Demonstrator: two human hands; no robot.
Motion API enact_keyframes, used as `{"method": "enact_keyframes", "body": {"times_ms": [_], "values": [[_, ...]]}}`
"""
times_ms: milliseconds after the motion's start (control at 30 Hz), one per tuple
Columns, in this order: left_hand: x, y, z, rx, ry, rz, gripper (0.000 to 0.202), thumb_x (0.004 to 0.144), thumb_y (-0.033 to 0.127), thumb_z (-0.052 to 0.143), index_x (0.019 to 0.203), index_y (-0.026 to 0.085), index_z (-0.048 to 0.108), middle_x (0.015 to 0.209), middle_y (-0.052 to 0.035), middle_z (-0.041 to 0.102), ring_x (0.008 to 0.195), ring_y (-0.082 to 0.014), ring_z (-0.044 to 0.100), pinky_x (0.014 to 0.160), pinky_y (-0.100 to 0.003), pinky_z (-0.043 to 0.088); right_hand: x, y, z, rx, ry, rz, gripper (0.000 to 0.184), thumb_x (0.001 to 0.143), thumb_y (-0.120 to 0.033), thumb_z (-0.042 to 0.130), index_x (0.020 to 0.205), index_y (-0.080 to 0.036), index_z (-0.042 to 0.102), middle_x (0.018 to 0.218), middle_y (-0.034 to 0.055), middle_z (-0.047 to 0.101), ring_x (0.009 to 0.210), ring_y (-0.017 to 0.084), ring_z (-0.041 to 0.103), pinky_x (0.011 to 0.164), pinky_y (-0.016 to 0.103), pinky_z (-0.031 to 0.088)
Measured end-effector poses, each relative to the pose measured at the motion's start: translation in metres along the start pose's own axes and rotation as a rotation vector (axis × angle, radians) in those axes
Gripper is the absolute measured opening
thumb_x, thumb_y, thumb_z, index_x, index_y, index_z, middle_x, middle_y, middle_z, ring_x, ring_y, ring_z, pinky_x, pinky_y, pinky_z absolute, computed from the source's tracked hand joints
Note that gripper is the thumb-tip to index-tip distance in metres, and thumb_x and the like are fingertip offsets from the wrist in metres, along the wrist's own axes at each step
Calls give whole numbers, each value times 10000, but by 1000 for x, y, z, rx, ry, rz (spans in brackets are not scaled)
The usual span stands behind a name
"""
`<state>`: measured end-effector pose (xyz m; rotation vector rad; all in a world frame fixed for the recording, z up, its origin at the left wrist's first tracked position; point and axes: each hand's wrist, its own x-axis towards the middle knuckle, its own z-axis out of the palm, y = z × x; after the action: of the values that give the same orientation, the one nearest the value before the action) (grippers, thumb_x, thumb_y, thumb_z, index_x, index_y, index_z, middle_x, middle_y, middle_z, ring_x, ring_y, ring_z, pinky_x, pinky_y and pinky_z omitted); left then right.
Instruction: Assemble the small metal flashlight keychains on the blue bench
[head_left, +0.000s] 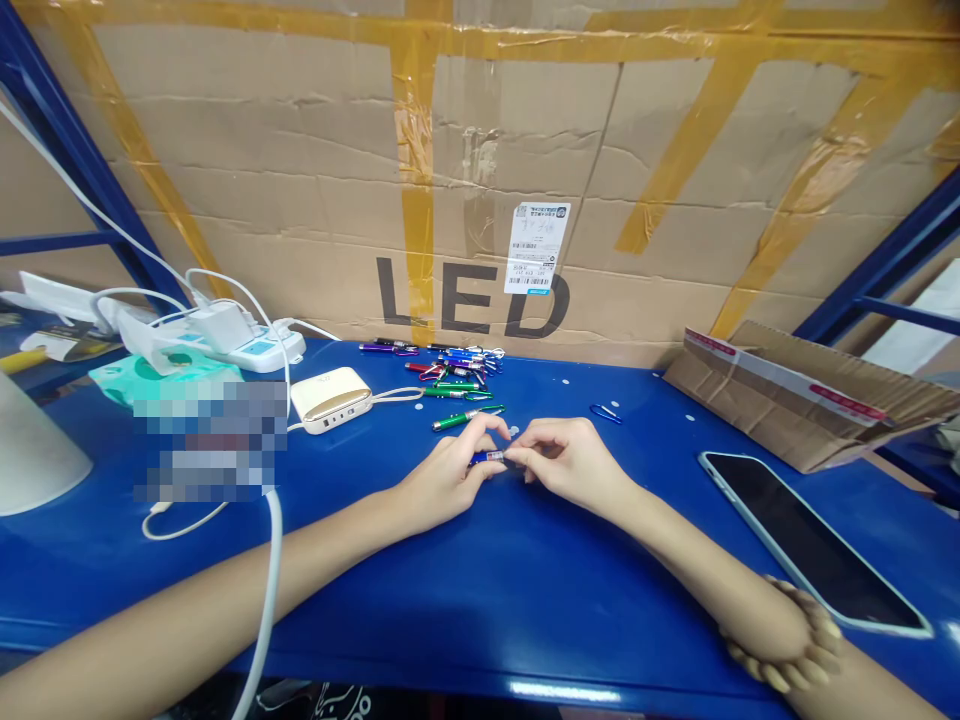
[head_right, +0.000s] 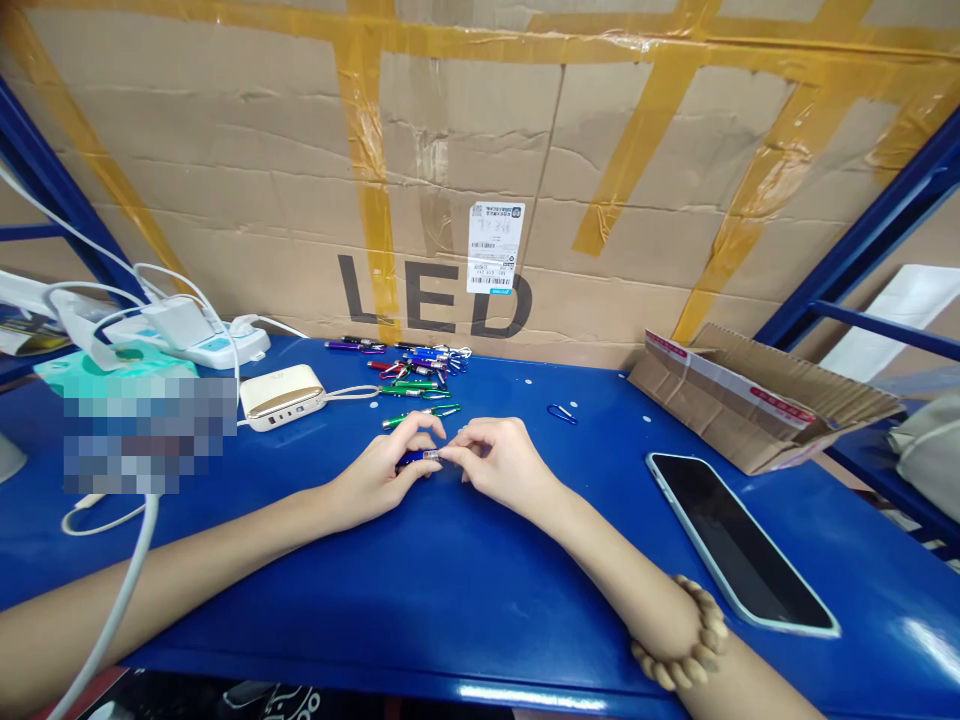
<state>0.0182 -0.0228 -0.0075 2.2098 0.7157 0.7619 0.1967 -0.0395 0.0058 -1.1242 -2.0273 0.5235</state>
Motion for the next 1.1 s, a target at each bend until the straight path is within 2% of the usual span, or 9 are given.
{"method": "enact_keyframes", "body": {"times_ms": [100,200,467,633,700,900,967,1100], "values": [[2,-1,0,13,7,-18,160,857,187,419,1007,205,368,728,26,583,615,-121,504,630,-226,373,2,0,1,120,-50,209,230,751,-295,595,579,-143,594,467,15,595,402,118,570,425,200,437],[3,-1,1,7,29,-20,134,855,183,426,978,203,376,740,19,590,669,-131,547,653,-230,392,4,1,0,148,-50,278,260,736,-350,602,584,-140,597,453,19,591,397,121,566,418,200,430],[5,-2,4,54,62,-57,169,865,222,425,1029,182,428,746,-4,611,728,-156,596,690,-264,445,5,-2,-5,93,-21,243,255,745,-377,593,657,-143,648,466,9,599,403,115,565,423,196,424],[8,0,2,55,89,-86,187,826,201,481,1004,181,535,954,-45,657,855,-178,614,794,-291,453,4,-2,-4,22,55,187,214,712,-365,640,679,-154,663,541,16,646,410,115,570,418,204,421],[8,2,1,28,97,-80,170,815,203,496,966,182,572,990,-41,661,848,-177,618,793,-286,461,3,-3,-4,4,76,182,222,704,-378,650,676,-158,663,537,13,647,400,115,567,414,205,418],[8,6,0,-59,109,-111,185,860,240,436,977,168,560,829,-33,681,774,-156,624,763,-277,469,5,-11,-12,38,113,213,281,737,-429,611,685,-158,668,506,7,633,390,112,568,414,198,409],[8,6,0,-89,151,-134,170,865,254,431,961,171,544,840,-41,680,789,-158,622,759,-278,464,7,-10,-19,43,188,249,310,729,-458,608,687,-156,669,472,3,611,388,120,568,408,201,400],[8,5,-2,-169,347,-158,135,862,309,453,911,187,482,854,-41,674,763,-158,606,686,-265,458,10,-4,-34,-67,367,273,336,705,-491,615,663,-162,670,458,4,602,385,134,568,429,223,412]]}}
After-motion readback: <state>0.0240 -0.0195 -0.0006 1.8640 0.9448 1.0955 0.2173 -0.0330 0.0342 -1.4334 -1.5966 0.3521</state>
